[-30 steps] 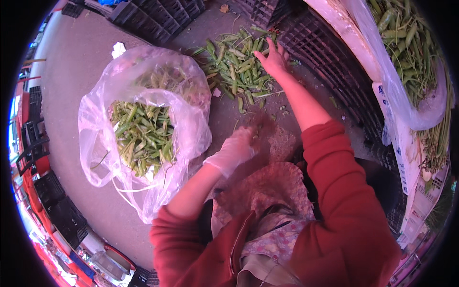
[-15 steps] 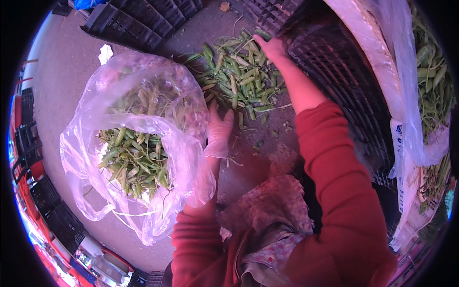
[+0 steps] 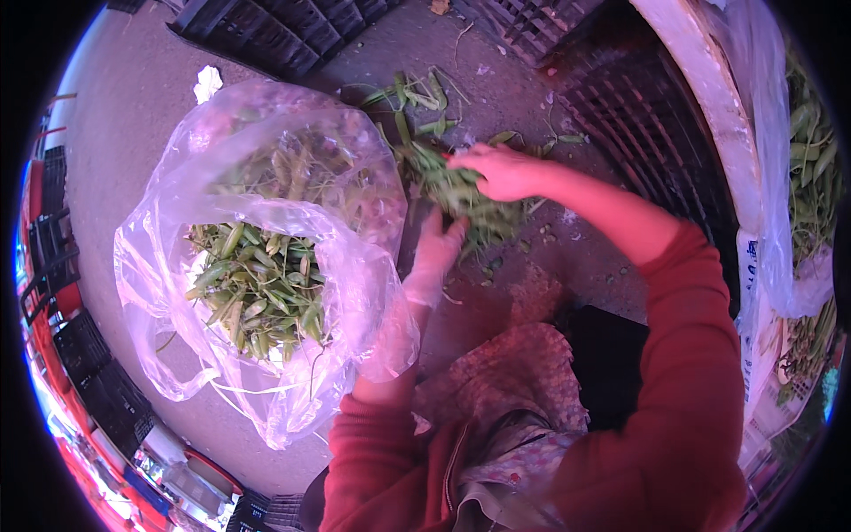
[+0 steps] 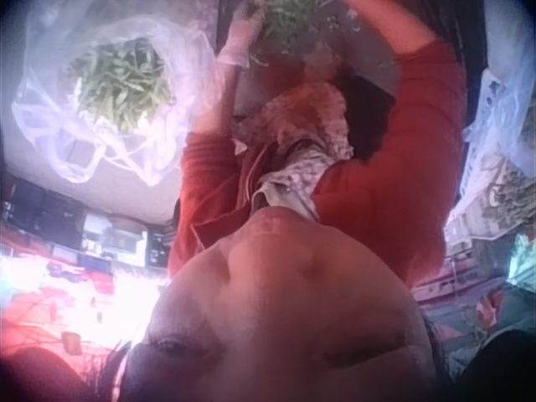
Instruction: The person sits at a market stall and repeatedly picks green beans, snaps off the ends, and shells them by hand. The shelled beans are placed into a plastic bag, and the discarded pods are gathered and moved aside.
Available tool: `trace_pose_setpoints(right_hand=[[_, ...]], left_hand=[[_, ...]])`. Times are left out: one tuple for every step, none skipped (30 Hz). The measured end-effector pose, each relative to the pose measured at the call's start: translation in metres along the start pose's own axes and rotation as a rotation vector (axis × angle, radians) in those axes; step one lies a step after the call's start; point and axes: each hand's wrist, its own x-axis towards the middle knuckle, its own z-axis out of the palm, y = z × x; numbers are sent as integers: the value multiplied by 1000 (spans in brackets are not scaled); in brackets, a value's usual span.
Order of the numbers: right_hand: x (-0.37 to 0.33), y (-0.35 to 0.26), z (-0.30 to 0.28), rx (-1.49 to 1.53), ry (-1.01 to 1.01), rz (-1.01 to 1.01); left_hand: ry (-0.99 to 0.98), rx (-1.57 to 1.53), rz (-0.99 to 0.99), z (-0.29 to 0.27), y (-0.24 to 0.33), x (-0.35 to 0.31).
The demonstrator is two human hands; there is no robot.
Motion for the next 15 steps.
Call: trace_pose_setpoints(right_hand=[[2,-3,-11,-84,-48,-29],[10,-4,-24,-177,-119,-24],[20,-5,-36,-264,-184,-34],[38,-8,-47,-191,-119,91],[54,-11,-51,-204,88,119],[76,-17,-54,-236,245,121],[97,-22,-55,-226,335,108],[118,-27,-53,-234,409,117],[136,-34,-47,-161,400,120],[152,-42,-39,-106,365,151],[163,-47,-33,-59,309,210],[164,-48,-20,-149,229,174],[161,-51,-5,-217,296,131],[155,-51,8,-289,282,70],[146,-51,20,-368,250,26]], left_hand=[[-32,113,-60,-2,0,-13],[8,-8,-116,-4,2,-24],[30,-116,-228,-7,3,-34],[63,-228,-344,-9,5,-39],[121,-155,-336,-12,7,-39],[186,-81,-333,-16,8,-35],[250,-5,-329,-19,9,-28],[313,74,-322,-24,9,-18],[374,153,-314,-28,8,-6],[432,233,-309,-33,6,4],[488,314,-325,-36,3,16],[488,243,-285,-39,0,27],[484,174,-268,-42,-2,40],[517,186,-235,-37,-5,44],[550,199,-203,-36,-6,48]])
